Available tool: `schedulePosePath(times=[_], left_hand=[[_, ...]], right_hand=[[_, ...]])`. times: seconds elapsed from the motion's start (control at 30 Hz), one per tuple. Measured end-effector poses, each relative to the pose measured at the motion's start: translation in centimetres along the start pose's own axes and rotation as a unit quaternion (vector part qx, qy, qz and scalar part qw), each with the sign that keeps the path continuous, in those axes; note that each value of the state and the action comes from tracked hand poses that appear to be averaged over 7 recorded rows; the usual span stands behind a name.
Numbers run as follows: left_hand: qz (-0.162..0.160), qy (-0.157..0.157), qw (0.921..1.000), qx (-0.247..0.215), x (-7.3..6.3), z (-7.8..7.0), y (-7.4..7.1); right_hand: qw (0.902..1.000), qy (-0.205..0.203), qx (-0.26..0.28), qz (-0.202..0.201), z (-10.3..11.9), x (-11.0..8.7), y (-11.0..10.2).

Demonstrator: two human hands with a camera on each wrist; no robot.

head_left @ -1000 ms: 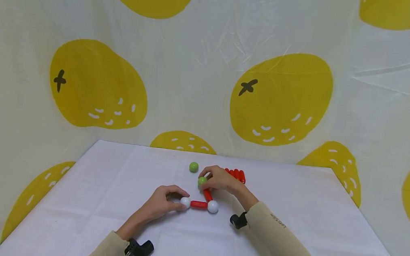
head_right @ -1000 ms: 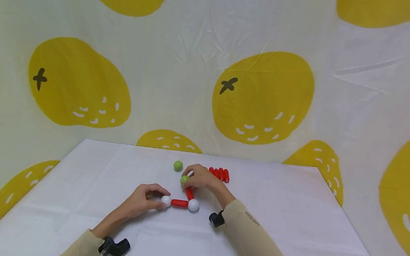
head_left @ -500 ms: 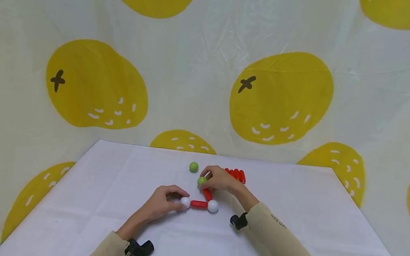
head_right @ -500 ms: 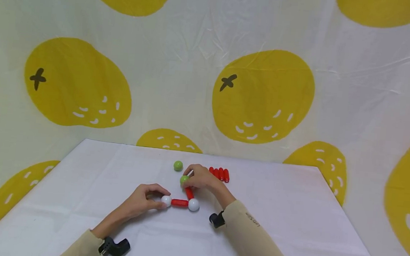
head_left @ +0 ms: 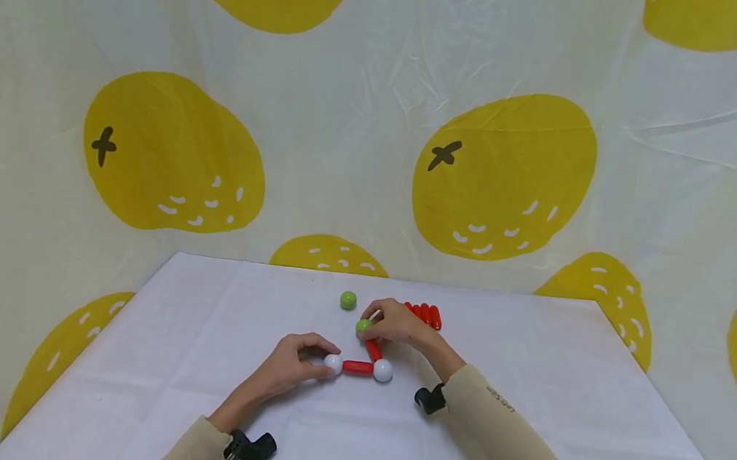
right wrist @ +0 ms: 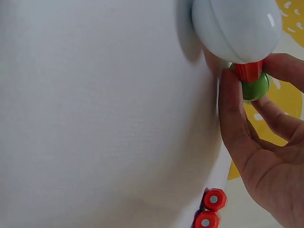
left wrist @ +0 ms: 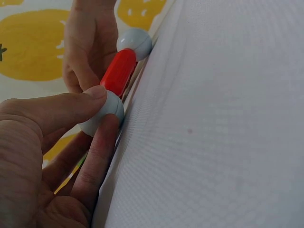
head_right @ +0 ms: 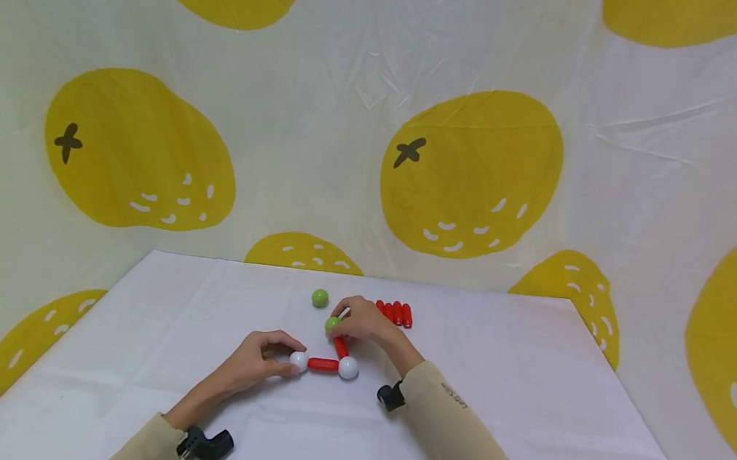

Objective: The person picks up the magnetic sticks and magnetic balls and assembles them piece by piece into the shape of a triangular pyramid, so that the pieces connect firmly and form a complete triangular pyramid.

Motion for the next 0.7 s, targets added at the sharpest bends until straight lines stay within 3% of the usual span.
schedulePosePath(times=[0.7], left_hand=[[-0.007, -0.003, 0.9999, 0.009, 0.01, -0.06, 0.07]], right_hand=[[0.9999, -0.001, 0.008, -0.009, -0.05, -0.93, -0.95]])
Point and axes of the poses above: each hand's wrist, its own x-axis towards the middle knuckle, its own y-axis out of the palm, z = x × y, the point moved 8 cm from there along x, towards the middle knuckle, and after that the axes turned 12 degrees about z, right-handed, at the moved point
